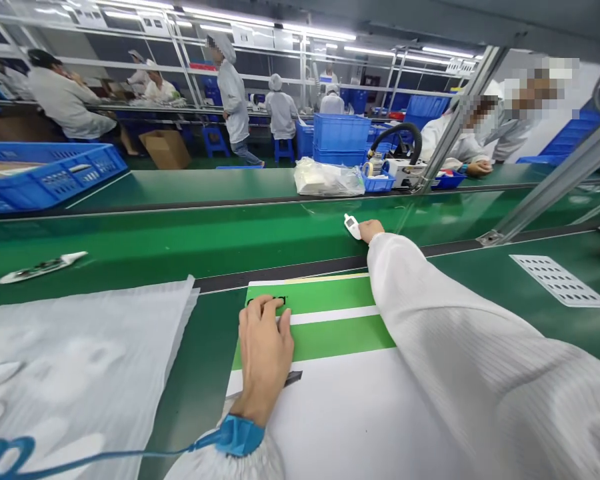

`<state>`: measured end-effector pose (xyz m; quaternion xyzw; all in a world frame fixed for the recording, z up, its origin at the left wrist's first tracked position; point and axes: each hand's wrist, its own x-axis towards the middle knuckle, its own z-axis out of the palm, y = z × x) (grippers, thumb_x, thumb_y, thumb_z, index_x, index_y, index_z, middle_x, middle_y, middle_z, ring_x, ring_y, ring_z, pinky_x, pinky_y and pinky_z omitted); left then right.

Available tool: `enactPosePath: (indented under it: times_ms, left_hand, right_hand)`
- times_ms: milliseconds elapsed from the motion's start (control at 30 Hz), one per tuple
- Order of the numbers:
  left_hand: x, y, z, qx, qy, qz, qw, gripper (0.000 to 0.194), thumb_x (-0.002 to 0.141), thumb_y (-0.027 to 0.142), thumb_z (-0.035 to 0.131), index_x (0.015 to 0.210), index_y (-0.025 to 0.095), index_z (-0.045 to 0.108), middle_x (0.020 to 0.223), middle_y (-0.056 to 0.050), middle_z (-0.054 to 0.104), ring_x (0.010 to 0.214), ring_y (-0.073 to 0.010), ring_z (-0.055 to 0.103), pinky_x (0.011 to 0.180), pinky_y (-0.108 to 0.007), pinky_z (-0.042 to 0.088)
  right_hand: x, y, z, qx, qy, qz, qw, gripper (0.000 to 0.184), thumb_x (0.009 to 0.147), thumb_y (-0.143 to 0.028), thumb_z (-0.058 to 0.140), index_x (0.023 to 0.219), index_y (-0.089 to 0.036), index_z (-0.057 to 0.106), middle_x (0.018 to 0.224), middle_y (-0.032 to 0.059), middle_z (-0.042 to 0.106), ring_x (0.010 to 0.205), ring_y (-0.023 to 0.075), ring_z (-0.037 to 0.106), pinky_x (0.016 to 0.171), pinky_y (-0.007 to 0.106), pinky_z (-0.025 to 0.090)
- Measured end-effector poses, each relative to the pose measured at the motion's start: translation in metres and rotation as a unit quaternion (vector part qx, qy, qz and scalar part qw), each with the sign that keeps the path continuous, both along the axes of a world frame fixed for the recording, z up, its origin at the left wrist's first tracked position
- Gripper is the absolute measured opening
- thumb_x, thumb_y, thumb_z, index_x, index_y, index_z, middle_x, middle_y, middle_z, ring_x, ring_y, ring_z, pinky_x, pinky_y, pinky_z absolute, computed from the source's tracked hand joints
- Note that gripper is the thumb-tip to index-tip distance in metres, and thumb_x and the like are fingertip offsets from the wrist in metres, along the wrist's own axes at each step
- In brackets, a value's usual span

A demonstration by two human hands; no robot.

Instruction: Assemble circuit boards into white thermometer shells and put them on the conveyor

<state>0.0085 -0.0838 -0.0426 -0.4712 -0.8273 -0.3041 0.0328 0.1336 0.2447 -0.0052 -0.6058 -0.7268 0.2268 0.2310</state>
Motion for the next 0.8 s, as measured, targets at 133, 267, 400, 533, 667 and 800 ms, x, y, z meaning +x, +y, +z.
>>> enactPosePath:
  times_ms: [133,267,400,533,667,800]
  left_hand:
    - [0.001,0.001,-0.001,0.006,-0.011,0.007,1.000,0.025,0.093,0.029,0.046,0.108,0.018,0.064,0.118,-0.012,0.056,0.107,-0.0300,0.051,0.090,-0.045,0.047]
    - [0.002,0.001,-0.001,0.003,-0.004,0.006,1.000,0.025,0.093,0.028,0.048,0.108,0.017,0.064,0.118,-0.013,0.056,0.106,-0.0293,0.050,0.090,-0.044,0.047]
    - [0.004,0.001,0.003,-0.006,0.001,0.007,1.000,0.026,0.094,0.026,0.047,0.110,0.014,0.064,0.118,-0.013,0.056,0.105,-0.0284,0.050,0.091,-0.043,0.046]
    - [0.003,0.002,0.003,-0.012,0.009,0.002,1.000,0.027,0.094,0.026,0.047,0.111,0.014,0.064,0.118,-0.013,0.056,0.104,-0.0286,0.050,0.090,-0.043,0.046]
    - [0.001,0.003,0.001,-0.022,0.018,0.005,1.000,0.028,0.093,0.029,0.047,0.111,0.015,0.064,0.119,-0.013,0.057,0.106,-0.0302,0.051,0.088,-0.043,0.045]
    - [0.000,0.003,0.002,-0.038,0.024,0.020,0.999,0.031,0.094,0.033,0.046,0.113,0.017,0.064,0.121,-0.013,0.056,0.109,-0.0314,0.050,0.087,-0.044,0.045]
  right_hand:
    - [0.008,0.010,-0.011,0.003,-0.048,-0.052,0.998,0.032,0.095,-0.040,0.056,0.113,-0.014,0.061,0.120,0.0100,0.059,0.114,0.0242,0.055,0.099,0.049,0.043]
    - [0.039,0.011,-0.007,0.009,-0.052,-0.052,0.997,0.030,0.095,-0.040,0.056,0.106,-0.013,0.063,0.115,0.0094,0.062,0.111,0.0232,0.056,0.100,0.048,0.042]
    - [0.078,-0.009,0.004,0.001,-0.024,-0.030,0.999,0.023,0.093,-0.033,0.059,0.102,-0.013,0.064,0.105,0.0069,0.065,0.098,0.0194,0.060,0.093,0.042,0.047]
    - [0.108,-0.061,0.008,-0.007,0.012,0.009,1.000,0.020,0.086,-0.024,0.064,0.104,-0.014,0.066,0.099,0.0056,0.067,0.088,0.0173,0.061,0.086,0.036,0.047]
    - [0.113,-0.136,-0.006,0.005,0.041,0.049,0.998,0.030,0.084,-0.033,0.062,0.108,-0.017,0.067,0.106,0.0082,0.065,0.080,0.0187,0.058,0.075,0.035,0.047]
    - [0.092,-0.196,-0.028,0.036,0.058,0.089,0.994,0.028,0.086,-0.035,0.057,0.107,-0.019,0.066,0.112,0.0097,0.060,0.095,0.0241,0.055,0.082,0.040,0.045]
